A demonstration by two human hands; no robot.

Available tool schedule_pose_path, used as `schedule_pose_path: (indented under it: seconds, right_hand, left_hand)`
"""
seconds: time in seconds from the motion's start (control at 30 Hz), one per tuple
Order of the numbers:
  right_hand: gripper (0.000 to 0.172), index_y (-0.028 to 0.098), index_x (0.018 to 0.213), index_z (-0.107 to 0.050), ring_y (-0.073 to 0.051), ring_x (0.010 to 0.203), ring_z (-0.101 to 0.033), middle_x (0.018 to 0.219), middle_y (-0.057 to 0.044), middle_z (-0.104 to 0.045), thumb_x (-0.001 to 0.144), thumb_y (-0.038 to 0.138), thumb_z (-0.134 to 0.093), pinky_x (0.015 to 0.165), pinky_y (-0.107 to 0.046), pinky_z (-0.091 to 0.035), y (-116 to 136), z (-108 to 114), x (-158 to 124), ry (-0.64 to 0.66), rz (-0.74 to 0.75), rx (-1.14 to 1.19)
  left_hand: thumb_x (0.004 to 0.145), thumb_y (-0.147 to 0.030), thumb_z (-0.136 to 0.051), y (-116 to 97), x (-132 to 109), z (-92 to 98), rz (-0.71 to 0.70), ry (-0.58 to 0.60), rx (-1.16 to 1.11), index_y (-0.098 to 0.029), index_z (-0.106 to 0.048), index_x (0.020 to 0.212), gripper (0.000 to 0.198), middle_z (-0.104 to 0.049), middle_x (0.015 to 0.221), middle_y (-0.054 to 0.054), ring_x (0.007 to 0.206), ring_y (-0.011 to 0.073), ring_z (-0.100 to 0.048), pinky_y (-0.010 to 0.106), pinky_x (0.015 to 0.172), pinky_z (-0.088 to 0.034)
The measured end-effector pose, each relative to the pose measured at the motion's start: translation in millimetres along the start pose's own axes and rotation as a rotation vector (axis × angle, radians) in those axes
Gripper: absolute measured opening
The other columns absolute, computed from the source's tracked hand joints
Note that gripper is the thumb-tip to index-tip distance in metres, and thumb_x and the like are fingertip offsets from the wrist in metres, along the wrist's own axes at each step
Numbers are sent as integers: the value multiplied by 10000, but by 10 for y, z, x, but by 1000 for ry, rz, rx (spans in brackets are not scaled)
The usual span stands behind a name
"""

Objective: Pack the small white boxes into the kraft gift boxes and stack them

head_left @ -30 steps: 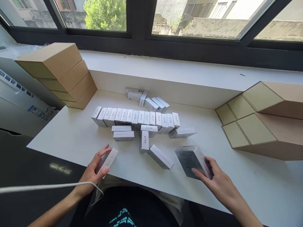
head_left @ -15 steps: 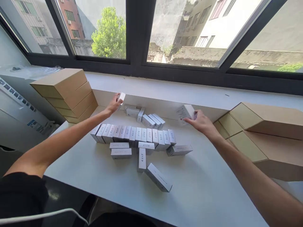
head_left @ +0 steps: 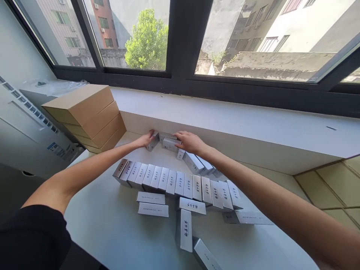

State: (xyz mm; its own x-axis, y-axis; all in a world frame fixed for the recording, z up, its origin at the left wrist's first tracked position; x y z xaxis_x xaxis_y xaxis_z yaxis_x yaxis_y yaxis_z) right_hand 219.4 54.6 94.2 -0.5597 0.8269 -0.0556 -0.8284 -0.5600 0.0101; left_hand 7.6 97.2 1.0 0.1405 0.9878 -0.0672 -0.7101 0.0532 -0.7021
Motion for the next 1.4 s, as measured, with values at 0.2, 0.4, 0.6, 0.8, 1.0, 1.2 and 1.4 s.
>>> schedule_pose_path:
  seconds: [0.2, 0.4, 0.6, 0.8, 1.0, 1.2, 1.4]
  right_hand:
    - [380, 166, 1272, -601, -262, 1194, -584, 1341, -118, -583, 952, 367, -640, 1015, -501, -485, 269, -306, 635, 137, -53, -55]
    - [457, 141, 1142, -660, -204, 931, -693, 1078, -92, -712, 964, 551, -561, 848, -402, -566, 303, -405, 748, 278, -198, 78]
    - [677, 140, 1067, -710, -234, 811, -728, 880, -130, -769, 996, 675, -301, 717, -309, -561, 276, -356, 653, 264, -227, 228]
    - [560, 167, 1342, -573, -360, 1227, -581, 1327, -177, -639, 941, 556, -543, 962, -437, -490, -390, -91, 192, 133, -334, 132]
    - [427, 184, 1328, -558, -244, 1147, -610, 1341, -113, -587, 971, 414, -596, 980, -476, -504, -149, -294, 229, 168, -242, 205]
    - [606, 219, 1533, -335, -278, 1271, -559, 1430, -138, -564, 1014, 519, -419, 1045, -401, -466, -323, -122, -56, 134, -229, 229]
    - [955, 181, 1513, -385, -458, 1414, -359, 1549, -237, -377, 779, 750, -606, 1039, -594, -435, -765, -335, -868, 254, -425, 126]
  left_hand:
    - [936, -447, -502, 58, -235, 9, 147, 163, -120, -279, -231, 1583, 722, -374, 1582, 170, 1113, 400, -663, 336, 538, -629]
    - [925, -439, -593, -19, -316, -25, 205, 208, -246, -253, -261, 1554, 735, -562, 1403, 176, 964, 275, -706, 267, 559, -632]
    - [844, -621, -639, -48, -381, 10, 204, 210, -261, -247, -244, 1561, 899, -400, 1551, 210, 1109, 350, -661, 293, 593, -635]
    - [683, -539, -829, -116, -444, -134, 98, 344, -224, -282, -40, 1609, 1244, -309, 1616, 190, 1238, 372, -588, 263, 650, -623]
    - [739, -409, -804, -309, -320, -312, 39, 333, -261, -222, -99, 1611, 1137, -436, 1537, 203, 1146, 333, -636, 263, 639, -603]
    - [779, -412, -758, -358, -379, -253, -17, 281, -224, -229, -173, 1602, 1027, -425, 1552, 180, 1165, 314, -627, 266, 677, -578]
    - [714, -430, -814, -326, -384, -266, -8, 269, -168, -241, -274, 1581, 1039, -586, 1377, 171, 980, 277, -685, 306, 713, -581]
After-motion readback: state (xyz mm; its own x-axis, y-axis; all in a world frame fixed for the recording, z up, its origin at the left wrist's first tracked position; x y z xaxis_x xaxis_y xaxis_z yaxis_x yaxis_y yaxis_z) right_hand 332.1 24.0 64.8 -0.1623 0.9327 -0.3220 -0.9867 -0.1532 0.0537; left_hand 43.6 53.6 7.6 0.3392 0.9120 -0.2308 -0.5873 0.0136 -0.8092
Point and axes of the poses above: each hand's wrist, its own x-axis towards the middle knuckle, its own z-axis out of the back of the hand, y = z × x, the point moved 7 cm from there along x, towards the middle knuckle
